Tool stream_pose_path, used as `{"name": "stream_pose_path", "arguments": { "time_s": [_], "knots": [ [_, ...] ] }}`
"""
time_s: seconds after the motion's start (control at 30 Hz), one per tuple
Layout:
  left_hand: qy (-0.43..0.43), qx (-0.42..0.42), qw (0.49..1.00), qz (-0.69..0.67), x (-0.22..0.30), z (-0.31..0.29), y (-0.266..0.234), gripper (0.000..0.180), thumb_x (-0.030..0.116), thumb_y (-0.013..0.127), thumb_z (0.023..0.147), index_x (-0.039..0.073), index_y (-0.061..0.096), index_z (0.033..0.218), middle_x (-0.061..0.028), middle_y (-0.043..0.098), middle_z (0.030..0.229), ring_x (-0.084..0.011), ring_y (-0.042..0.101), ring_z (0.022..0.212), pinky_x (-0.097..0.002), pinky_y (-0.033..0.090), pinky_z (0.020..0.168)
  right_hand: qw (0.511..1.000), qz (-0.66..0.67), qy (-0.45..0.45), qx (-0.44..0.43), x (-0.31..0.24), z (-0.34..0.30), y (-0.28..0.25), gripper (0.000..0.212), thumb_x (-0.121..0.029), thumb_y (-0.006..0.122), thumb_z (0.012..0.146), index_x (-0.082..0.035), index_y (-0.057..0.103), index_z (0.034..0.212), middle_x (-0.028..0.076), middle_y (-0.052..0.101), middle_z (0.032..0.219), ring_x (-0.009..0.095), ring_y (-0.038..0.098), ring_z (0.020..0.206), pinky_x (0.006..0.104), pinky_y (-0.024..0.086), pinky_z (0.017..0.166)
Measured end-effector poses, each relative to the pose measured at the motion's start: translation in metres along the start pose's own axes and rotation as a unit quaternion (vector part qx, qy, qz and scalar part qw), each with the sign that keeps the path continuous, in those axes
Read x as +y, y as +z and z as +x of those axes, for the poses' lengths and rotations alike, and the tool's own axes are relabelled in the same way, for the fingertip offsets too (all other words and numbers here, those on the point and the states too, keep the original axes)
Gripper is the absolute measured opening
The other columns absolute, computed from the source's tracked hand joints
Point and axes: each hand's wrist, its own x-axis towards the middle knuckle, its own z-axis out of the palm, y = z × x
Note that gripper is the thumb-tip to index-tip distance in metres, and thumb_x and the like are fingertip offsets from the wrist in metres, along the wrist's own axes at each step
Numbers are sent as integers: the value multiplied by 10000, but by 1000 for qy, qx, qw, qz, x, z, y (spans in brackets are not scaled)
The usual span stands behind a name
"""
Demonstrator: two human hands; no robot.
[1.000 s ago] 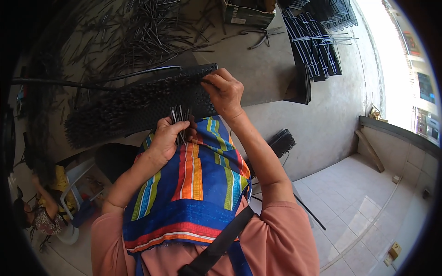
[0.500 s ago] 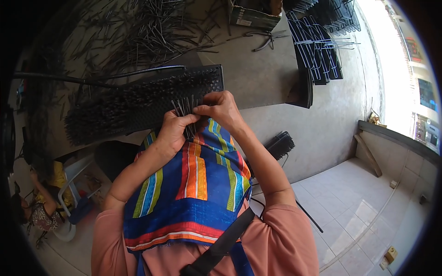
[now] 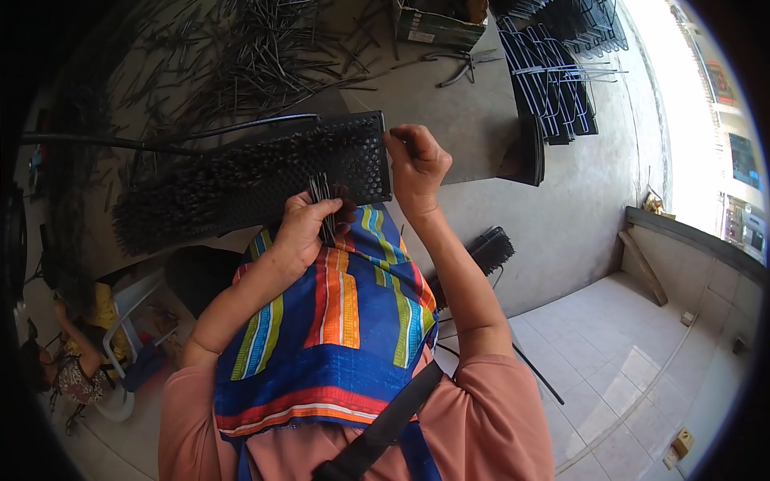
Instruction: The recorder is manually inserting bundles of wire bristles into the holes of a brush base at a workbench.
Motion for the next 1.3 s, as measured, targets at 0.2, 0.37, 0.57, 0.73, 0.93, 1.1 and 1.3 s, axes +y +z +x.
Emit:
{"name": "stream_pose_path", "arguments": {
  "time_s": [0.2,0.37,0.57,0.73,0.93,1.1,1.3],
  "knots": [
    [15,-26,999,-25,2,-1,2,95,4,583,869,36,656,920,-89,707,830,-183,693,681,-286,552,566,971,-166,-159,-61,1,12,3,154,27,715,777,-8,663,918,40,623,723,90,557,582,233,438,523],
    [0,-7,1000,-22,4,-2,2,93,12,616,859,41,666,932,-84,707,829,-172,690,676,-279,545,562,924,-304,-210,-95,-9,3,5,238,9,710,744,-19,661,976,108,607,794,221,607,604,288,480,566],
    [8,-23,998,-63,4,1,1,93,13,633,853,47,669,932,-81,709,828,-168,687,673,-271,542,565,949,-270,-128,-97,-18,-21,-2,250,-21,724,744,-22,651,983,75,597,770,167,582,578,272,463,547],
    [17,-33,997,-64,0,0,1,97,-11,627,846,35,673,917,-84,709,835,-171,691,688,-276,553,582,965,-233,-64,-107,-19,-19,0,205,-20,738,733,-7,657,921,53,615,741,106,549,566,258,447,540],
    [16,-51,997,-53,-3,2,-3,134,-46,614,850,1,673,961,-116,707,897,-207,710,752,-317,601,682,937,-18,183,-296,-20,-26,7,94,-19,738,756,5,660,803,2,616,690,63,537,611,229,425,535],
    [42,-42,995,-80,4,-5,-6,133,-46,611,845,-3,676,953,-101,706,900,-193,702,745,-306,590,678,934,73,285,-205,-22,-31,19,66,-18,718,790,-1,662,821,-8,597,662,54,502,535,202,379,484],
    [61,-9,996,-57,14,-16,-30,166,-3,587,883,-4,654,1035,-127,705,966,-224,713,806,-327,601,728,960,101,209,-156,-32,-31,45,29,2,690,831,3,677,857,-16,582,648,40,465,510,186,345,459]
  ]
}}
